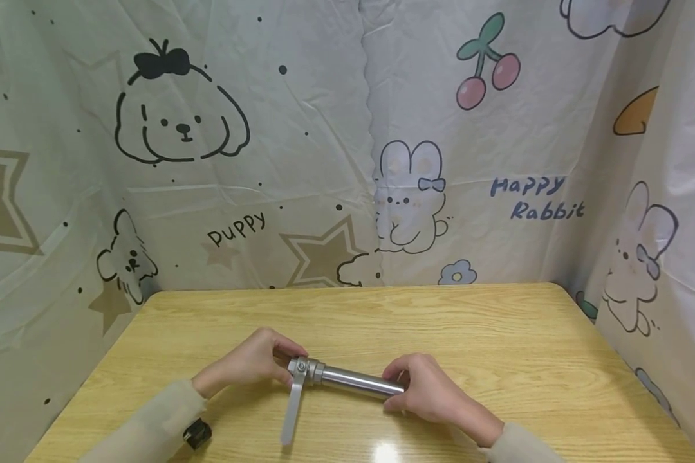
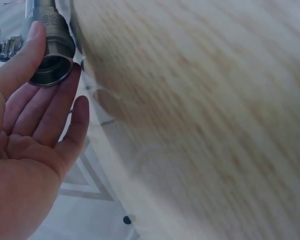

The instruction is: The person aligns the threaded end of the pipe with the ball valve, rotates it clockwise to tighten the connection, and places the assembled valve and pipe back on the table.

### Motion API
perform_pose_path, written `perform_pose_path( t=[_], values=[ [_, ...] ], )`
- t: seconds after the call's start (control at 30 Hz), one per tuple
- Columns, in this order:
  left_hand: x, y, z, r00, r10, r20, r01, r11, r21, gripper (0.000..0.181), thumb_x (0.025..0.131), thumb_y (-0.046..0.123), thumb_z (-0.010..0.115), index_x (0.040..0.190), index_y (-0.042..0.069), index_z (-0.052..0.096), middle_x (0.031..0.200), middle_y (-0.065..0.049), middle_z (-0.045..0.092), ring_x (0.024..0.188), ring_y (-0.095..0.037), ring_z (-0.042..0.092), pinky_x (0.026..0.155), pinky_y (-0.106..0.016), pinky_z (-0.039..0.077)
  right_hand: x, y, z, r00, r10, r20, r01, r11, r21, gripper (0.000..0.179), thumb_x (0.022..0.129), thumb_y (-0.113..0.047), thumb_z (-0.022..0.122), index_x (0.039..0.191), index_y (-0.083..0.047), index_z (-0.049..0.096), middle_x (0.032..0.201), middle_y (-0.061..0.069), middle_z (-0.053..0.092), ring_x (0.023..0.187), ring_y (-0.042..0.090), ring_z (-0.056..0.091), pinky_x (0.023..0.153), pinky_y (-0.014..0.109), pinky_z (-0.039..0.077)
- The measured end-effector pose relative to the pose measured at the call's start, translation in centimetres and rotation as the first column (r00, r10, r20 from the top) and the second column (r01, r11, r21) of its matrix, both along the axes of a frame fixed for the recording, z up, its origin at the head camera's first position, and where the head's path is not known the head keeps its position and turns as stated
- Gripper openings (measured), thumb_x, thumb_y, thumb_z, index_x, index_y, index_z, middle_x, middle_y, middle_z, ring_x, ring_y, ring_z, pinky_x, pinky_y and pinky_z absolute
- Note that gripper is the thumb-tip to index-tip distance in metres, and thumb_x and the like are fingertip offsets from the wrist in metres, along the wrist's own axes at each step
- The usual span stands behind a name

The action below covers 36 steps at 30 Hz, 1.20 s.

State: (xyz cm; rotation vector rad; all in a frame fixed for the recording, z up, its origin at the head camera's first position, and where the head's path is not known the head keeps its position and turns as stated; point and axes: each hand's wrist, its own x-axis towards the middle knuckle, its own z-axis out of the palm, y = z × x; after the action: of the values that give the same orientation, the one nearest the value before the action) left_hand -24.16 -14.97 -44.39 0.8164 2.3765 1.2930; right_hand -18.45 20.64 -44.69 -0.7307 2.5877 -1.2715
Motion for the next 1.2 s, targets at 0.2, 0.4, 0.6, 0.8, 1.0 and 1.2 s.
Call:
perform_pose_path(
  t=[0.2, 0.4, 0.6, 0.8, 1.0, 1.2],
  values=[
    [0.25, 0.19, 0.25, 1.0, 0.016, -0.014, -0.016, 1.0, -0.015, 0.048, 0.069, -0.003, 0.096, 0.114, -0.001, 0.079, 0.108, -0.004, 0.079, 0.094, -0.014, 0.075, 0.086, -0.027, 0.061, -0.18, 0.0, -0.04, 0.999, -0.004, -0.043, 0.006, 0.999, 0.035, 0.035, 0.071, -0.014, 0.098, 0.099, -0.01, 0.078, 0.087, -0.009, 0.071, 0.074, 0.006, 0.062, 0.063, 0.024, 0.055],
    [0.34, 0.24, 0.28, 0.999, 0.022, -0.026, -0.022, 1.0, -0.015, 0.048, 0.068, -0.003, 0.097, 0.113, 0.0, 0.079, 0.107, -0.004, 0.08, 0.093, -0.014, 0.075, 0.086, -0.026, 0.062, -0.23, 0.01, 0.01, 0.997, -0.011, -0.074, 0.015, 0.998, 0.065, 0.035, 0.07, -0.015, 0.099, 0.097, -0.013, 0.077, 0.087, -0.011, 0.071, 0.074, 0.006, 0.061, 0.063, 0.024, 0.054],
    [0.27, 0.19, 0.08, 0.999, 0.025, -0.039, -0.026, 1.0, -0.012, 0.05, 0.067, -0.002, 0.098, 0.113, 0.0, 0.079, 0.108, -0.002, 0.079, 0.095, -0.013, 0.074, 0.087, -0.027, 0.061, -0.27, -0.01, 0.05, 0.998, -0.01, -0.056, 0.014, 0.998, 0.062, 0.035, 0.07, -0.013, 0.098, 0.097, -0.013, 0.076, 0.088, -0.01, 0.071, 0.076, 0.007, 0.063, 0.065, 0.025, 0.055],
    [0.37, 0.13, -0.07, 0.999, 0.033, -0.021, -0.034, 0.999, -0.014, 0.051, 0.067, -0.001, 0.098, 0.115, 0.002, 0.079, 0.109, 0.0, 0.079, 0.096, -0.013, 0.074, 0.09, -0.028, 0.06, -0.07, 0.08, 0.04, 0.999, 0.008, -0.036, -0.007, 0.999, 0.034, 0.035, 0.072, -0.014, 0.098, 0.098, -0.011, 0.075, 0.088, -0.008, 0.071, 0.075, 0.007, 0.062, 0.064, 0.025, 0.055],
    [0.53, 0.14, 0.01, 0.999, 0.034, -0.006, -0.034, 0.999, -0.001, 0.051, 0.067, -0.001, 0.097, 0.115, 0.003, 0.079, 0.108, 0.0, 0.079, 0.097, -0.014, 0.074, 0.091, -0.031, 0.061, -0.07, 0.16, -0.04, 1.0, 0.002, -0.027, -0.001, 0.999, 0.043, 0.036, 0.072, -0.015, 0.098, 0.1, -0.011, 0.076, 0.09, -0.008, 0.071, 0.076, 0.008, 0.063, 0.065, 0.025, 0.056],
    [0.61, -0.03, -0.07, 0.998, 0.045, 0.032, -0.045, 0.999, 0.009, 0.051, 0.068, 0.0, 0.098, 0.115, 0.005, 0.08, 0.107, 0.003, 0.079, 0.097, -0.014, 0.074, 0.09, -0.03, 0.06, -0.04, 0.32, -0.07, 1.0, -0.013, 0.002, 0.013, 0.999, 0.045, 0.037, 0.072, -0.017, 0.098, 0.101, -0.01, 0.077, 0.089, -0.007, 0.071, 0.076, 0.01, 0.062, 0.064, 0.025, 0.055]
  ],
)
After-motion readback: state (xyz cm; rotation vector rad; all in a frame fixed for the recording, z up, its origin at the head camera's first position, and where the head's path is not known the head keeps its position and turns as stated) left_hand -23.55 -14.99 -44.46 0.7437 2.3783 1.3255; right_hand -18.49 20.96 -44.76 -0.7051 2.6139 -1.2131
